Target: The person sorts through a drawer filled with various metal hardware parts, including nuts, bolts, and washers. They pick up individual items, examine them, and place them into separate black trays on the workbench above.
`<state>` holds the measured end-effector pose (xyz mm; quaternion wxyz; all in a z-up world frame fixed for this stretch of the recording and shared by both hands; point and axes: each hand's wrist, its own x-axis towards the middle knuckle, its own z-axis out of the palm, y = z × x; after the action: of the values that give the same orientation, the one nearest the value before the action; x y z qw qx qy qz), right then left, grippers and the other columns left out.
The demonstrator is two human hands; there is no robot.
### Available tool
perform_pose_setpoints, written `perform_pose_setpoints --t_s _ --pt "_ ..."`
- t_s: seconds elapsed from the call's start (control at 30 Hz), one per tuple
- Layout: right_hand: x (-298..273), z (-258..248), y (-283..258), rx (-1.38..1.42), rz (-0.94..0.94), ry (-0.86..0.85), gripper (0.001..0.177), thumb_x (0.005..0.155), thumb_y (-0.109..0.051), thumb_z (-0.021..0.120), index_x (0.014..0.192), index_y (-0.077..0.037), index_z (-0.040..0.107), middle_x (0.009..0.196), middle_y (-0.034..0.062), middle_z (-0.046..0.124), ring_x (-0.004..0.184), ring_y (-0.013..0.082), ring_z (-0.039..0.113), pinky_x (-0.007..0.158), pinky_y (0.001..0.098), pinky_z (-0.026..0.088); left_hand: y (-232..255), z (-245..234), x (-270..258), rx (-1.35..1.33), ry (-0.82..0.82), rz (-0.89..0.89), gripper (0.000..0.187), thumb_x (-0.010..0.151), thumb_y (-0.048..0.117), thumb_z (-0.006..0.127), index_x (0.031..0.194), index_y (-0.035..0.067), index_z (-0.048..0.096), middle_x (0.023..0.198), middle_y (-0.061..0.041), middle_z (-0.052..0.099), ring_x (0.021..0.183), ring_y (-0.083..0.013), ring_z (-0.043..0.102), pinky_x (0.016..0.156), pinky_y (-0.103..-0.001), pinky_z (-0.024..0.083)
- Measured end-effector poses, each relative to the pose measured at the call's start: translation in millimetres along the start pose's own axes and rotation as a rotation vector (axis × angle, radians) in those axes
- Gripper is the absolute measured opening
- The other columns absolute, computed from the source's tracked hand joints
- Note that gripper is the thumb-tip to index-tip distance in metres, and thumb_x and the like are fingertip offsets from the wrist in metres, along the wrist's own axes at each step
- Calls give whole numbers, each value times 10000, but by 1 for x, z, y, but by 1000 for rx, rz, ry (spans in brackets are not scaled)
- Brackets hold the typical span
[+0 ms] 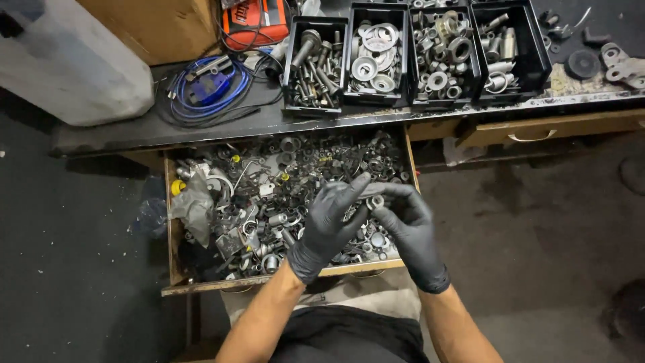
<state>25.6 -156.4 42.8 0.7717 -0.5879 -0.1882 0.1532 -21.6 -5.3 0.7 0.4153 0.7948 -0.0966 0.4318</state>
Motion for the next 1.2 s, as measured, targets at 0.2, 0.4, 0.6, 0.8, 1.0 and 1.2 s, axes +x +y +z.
perform_pose_setpoints --t_s 0.2,0.4,0.6,0.8,1.0,1.2 --pt "-2 -15 8 -437 14 0 303 848 -78 829 1141 -115 761 899 37 735 872 133 696 875 336 568 48 -21 31 246 -251 41 668 879 -50 669 1508 76 484 1309 -221 671 1016 -386 709 865 -489 591" --pt "52 -45 -7 -926 -300 44 289 910 -163 830 1187 -148 750 931 107 716 910 303 705 828 399 560 17 -32 10 186 -673 -258 775 892 174 682 1579 83 333 1597 -286 350 1221 -488 599 953 -586 518" --pt "168 -94 -33 -1367 -644 125 429 970 -46 821 1379 -98 703 1040 183 700 989 413 660 860 535 540 -2 -38 -10 -37 -696 -343 734 927 189 693 1576 104 360 1507 -243 475 1332 -452 525 1044 -529 471" --pt "162 -104 -12 -1568 -683 21 493 1002 -94 786 1471 -9 660 1173 228 703 1042 413 635 873 474 493 -14 -52 -14 236 -952 -453 742 990 409 614 1606 177 272 1133 -95 604 767 -147 557 716 -259 530" --pt "94 -58 23 -1222 -405 14 426 973 -55 741 1388 -123 672 1085 194 701 1027 426 654 886 497 523 -143 -43 -97 846 -620 -498 409 840 326 727 1222 184 694 1002 -84 734 953 -318 725 769 -498 581" --pt "62 -17 91 -1118 -217 -190 353 930 -220 756 1281 -216 714 1032 100 745 996 338 713 859 450 561 -299 -56 -77 952 -461 -604 311 860 242 736 1169 212 752 964 -85 747 977 -342 722 817 -488 605"
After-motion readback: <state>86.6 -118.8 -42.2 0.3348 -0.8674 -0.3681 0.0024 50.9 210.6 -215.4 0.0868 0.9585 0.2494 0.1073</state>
